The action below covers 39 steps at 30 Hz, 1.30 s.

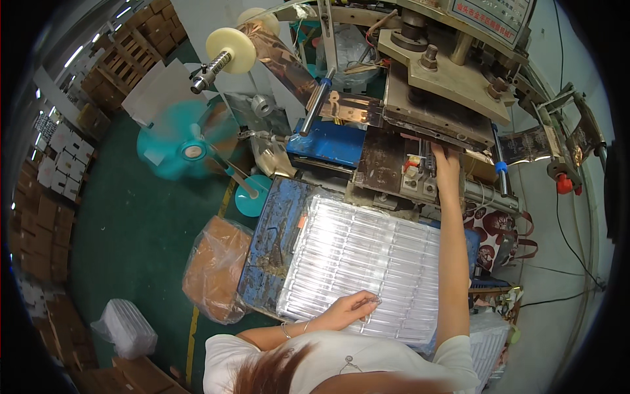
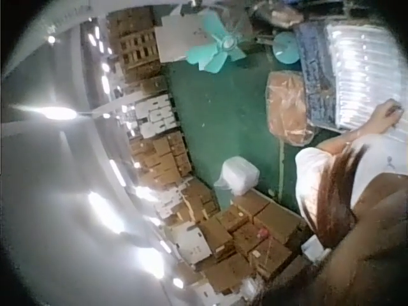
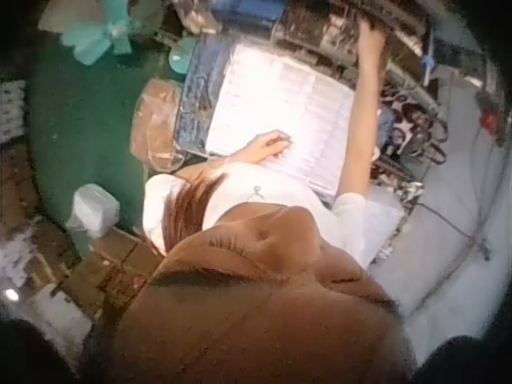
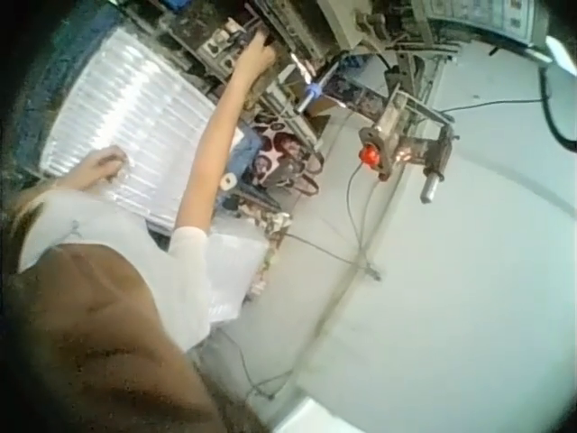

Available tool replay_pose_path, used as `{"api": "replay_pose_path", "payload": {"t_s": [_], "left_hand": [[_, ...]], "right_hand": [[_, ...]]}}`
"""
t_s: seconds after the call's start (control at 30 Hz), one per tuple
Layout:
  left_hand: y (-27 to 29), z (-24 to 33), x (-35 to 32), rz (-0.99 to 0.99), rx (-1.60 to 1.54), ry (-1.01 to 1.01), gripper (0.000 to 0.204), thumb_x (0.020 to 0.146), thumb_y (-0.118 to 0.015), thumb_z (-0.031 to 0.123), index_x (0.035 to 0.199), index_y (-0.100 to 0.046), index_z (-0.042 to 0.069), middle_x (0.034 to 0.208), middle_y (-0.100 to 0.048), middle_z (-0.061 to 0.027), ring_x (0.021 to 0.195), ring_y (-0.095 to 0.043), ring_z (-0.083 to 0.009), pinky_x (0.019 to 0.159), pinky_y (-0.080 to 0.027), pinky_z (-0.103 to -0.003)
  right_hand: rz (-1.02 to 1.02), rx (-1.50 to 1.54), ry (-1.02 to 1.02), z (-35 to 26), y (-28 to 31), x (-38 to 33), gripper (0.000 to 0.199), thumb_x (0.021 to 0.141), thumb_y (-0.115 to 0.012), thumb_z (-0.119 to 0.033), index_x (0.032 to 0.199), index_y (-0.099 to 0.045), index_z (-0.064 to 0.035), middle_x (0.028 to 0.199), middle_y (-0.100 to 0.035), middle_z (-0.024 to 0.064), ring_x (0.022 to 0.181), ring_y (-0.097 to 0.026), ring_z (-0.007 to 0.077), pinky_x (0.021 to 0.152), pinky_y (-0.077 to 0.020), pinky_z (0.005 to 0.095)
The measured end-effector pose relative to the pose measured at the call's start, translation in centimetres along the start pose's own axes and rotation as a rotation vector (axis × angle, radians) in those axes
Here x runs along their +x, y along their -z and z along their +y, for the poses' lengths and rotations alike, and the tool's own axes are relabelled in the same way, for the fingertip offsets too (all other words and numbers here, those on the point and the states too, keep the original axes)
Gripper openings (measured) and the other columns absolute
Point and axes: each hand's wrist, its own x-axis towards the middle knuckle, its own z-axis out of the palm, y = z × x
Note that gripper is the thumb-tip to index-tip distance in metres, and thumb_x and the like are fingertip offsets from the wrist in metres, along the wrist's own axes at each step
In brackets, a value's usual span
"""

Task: Inserting small clear components into plastic trays and operating a heat press or stamping machine to seal or mark them.

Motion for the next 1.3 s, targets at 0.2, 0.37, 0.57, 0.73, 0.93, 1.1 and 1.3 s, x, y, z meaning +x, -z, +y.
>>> {"api": "replay_pose_path", "payload": {"t_s": [0.2, 0.37, 0.57, 0.73, 0.93, 1.1, 1.3], "left_hand": [[0.4, -0.5, 0.3, -0.004, 0.011, 0.049, 0.032, 0.087, -0.045, 0.022, 0.111, -0.045, 0.001, 0.084, -0.047, -0.0004, 0.072, -0.044, -0.0063, 0.066, -0.040, -0.020], [0.5, -0.7, 0.6, -0.014, 0.026, 0.047, 0.032, 0.087, -0.045, 0.023, 0.111, -0.045, 0.002, 0.086, -0.048, -0.0003, 0.075, -0.044, -0.0062, 0.066, -0.039, -0.020], [0.4, -0.8, 0.6, -0.048, 0.061, 0.046, 0.031, 0.087, -0.045, 0.023, 0.112, -0.045, 0.003, 0.089, -0.048, -0.0004, 0.078, -0.044, -0.0068, 0.068, -0.039, -0.021], [0.4, -1.0, 0.7, -0.066, 0.110, 0.037, 0.031, 0.087, -0.045, 0.023, 0.112, -0.045, 0.005, 0.091, -0.048, -0.0002, 0.080, -0.044, -0.0064, 0.069, -0.039, -0.020], [0.6, -1.0, 0.8, -0.039, 0.044, 0.061, 0.031, 0.087, -0.045, 0.022, 0.112, -0.044, 0.004, 0.090, -0.048, -0.0004, 0.080, -0.044, -0.0058, 0.069, -0.039, -0.021], [0.7, -1.5, 1.1, -0.009, -0.022, -0.070, 0.023, 0.086, -0.047, 0.019, 0.102, -0.039, 0.005, 0.084, -0.046, 0.0001, 0.076, -0.043, -0.0053, 0.065, -0.038, -0.020], [0.6, -1.6, 1.0, -0.015, -0.001, -0.036, 0.022, 0.086, -0.047, 0.019, 0.100, -0.039, 0.005, 0.082, -0.045, -0.0001, 0.074, -0.043, -0.0056, 0.064, -0.038, -0.020]], "right_hand": [[-0.022, 0.138, -0.043, 0.6, -0.1, 0.1, 0.045, 0.079, -0.051, -0.033, 0.108, -0.046, 0.0001, 0.107, -0.050, 0.0155, 0.101, -0.045, 0.0264, 0.087, -0.0297, 0.0292], [-0.028, 0.212, -0.008, 1.0, -0.5, 0.3, 0.046, 0.078, -0.054, -0.033, 0.108, -0.046, 0.0007, 0.108, -0.049, 0.0158, 0.100, -0.045, 0.0253, 0.087, -0.0299, 0.0289], [-0.033, 0.003, 0.028, 0.5, 0.1, 0.2, 0.050, 0.076, -0.055, -0.035, 0.110, -0.046, 0.0001, 0.112, -0.047, 0.0173, 0.105, -0.042, 0.0304, 0.089, -0.0301, 0.0322], [-0.026, -0.049, 0.044, 0.4, 0.1, 0.2, 0.050, 0.075, -0.055, -0.035, 0.111, -0.046, -0.0006, 0.113, -0.047, 0.0185, 0.106, -0.041, 0.0328, 0.090, -0.0294, 0.0338], [-0.018, -0.079, 0.058, -0.3, 0.1, 0.0, 0.049, 0.076, -0.056, -0.034, 0.110, -0.047, -0.0012, 0.113, -0.047, 0.0181, 0.105, -0.042, 0.0329, 0.089, -0.0298, 0.0339], [-0.003, -0.045, 0.030, -0.3, 0.0, 0.1, 0.047, 0.075, -0.056, -0.033, 0.109, -0.048, -0.0010, 0.113, -0.047, 0.0178, 0.105, -0.042, 0.0327, 0.089, -0.0303, 0.0337], [-0.018, 0.008, 0.029, 0.1, 0.0, 0.2, 0.047, 0.076, -0.055, -0.034, 0.108, -0.048, -0.0003, 0.112, -0.048, 0.0179, 0.105, -0.043, 0.0322, 0.089, -0.0302, 0.0335]]}}
